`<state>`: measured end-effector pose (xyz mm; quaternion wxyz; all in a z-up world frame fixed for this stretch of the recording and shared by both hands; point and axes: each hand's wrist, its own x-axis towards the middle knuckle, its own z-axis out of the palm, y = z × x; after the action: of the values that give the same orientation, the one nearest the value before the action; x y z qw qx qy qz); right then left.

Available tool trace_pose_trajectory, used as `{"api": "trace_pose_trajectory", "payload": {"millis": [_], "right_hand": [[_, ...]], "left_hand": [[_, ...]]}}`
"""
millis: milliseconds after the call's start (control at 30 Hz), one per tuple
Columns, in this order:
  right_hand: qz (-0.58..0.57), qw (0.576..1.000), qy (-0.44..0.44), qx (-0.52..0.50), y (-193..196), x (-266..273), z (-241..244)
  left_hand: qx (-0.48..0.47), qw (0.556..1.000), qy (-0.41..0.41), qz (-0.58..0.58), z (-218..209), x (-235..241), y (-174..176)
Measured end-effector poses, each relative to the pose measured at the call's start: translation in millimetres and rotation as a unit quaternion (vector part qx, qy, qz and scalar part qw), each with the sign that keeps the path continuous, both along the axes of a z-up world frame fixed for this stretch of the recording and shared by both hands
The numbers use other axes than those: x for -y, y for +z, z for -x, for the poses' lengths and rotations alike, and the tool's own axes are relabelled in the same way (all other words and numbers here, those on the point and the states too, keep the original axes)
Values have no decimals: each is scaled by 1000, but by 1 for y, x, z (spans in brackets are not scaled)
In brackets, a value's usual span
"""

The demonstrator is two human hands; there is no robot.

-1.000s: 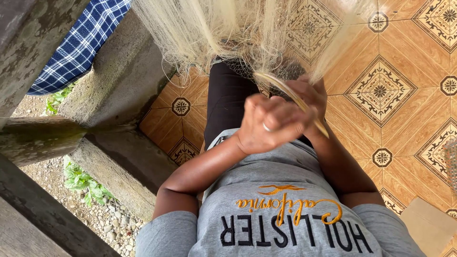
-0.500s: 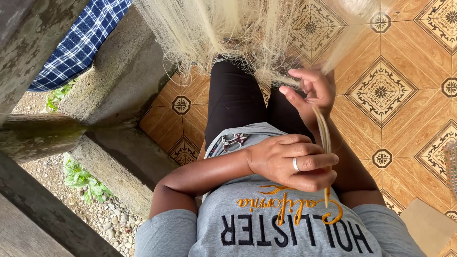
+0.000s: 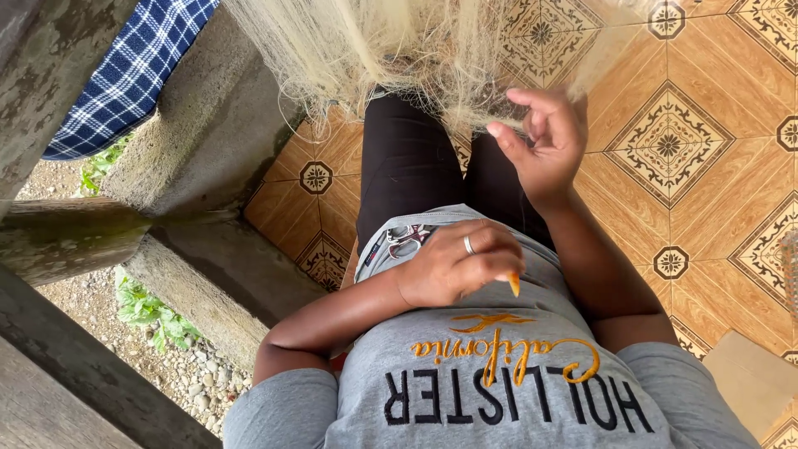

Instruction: Repairing a fine-mesh fishing net using a wooden shuttle and scissors.

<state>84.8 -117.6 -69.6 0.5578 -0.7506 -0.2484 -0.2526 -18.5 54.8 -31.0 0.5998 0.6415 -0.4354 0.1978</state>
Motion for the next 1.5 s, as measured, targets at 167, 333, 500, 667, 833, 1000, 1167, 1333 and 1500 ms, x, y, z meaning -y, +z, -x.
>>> {"api": "trace_pose_trajectory", "payload": {"millis": [167,333,500,667,833,1000,1167,1333,1500], "right_hand": [[-13,999,0,-32,9,-6,4],[-32,999,25,-32,13,-9,2],[11,1000,19,-10,13,-11,5],[69,997,-16,1,10,-10,8],[65,998,-12,4,11,-12,7],[99,994,-23,28,9,-14,9],[118,989,-50,66,0,-17,10],[81,994,-29,62,11,-20,14],[126,988,-56,72,17,-22,23]], "left_hand": [[-103,986,-12,-128,4,-22,9],[-140,973,-20,-180,-1,-31,25],[-202,937,-46,-282,-5,-36,30],[-279,891,-105,-342,-9,-45,21],[-293,876,-147,-353,-6,-57,7],[-283,897,-185,-286,-7,-71,24],[-272,944,-68,-176,-11,-69,30],[-285,949,63,-117,-11,-66,22],[-247,932,201,-175,-9,-67,14]]}}
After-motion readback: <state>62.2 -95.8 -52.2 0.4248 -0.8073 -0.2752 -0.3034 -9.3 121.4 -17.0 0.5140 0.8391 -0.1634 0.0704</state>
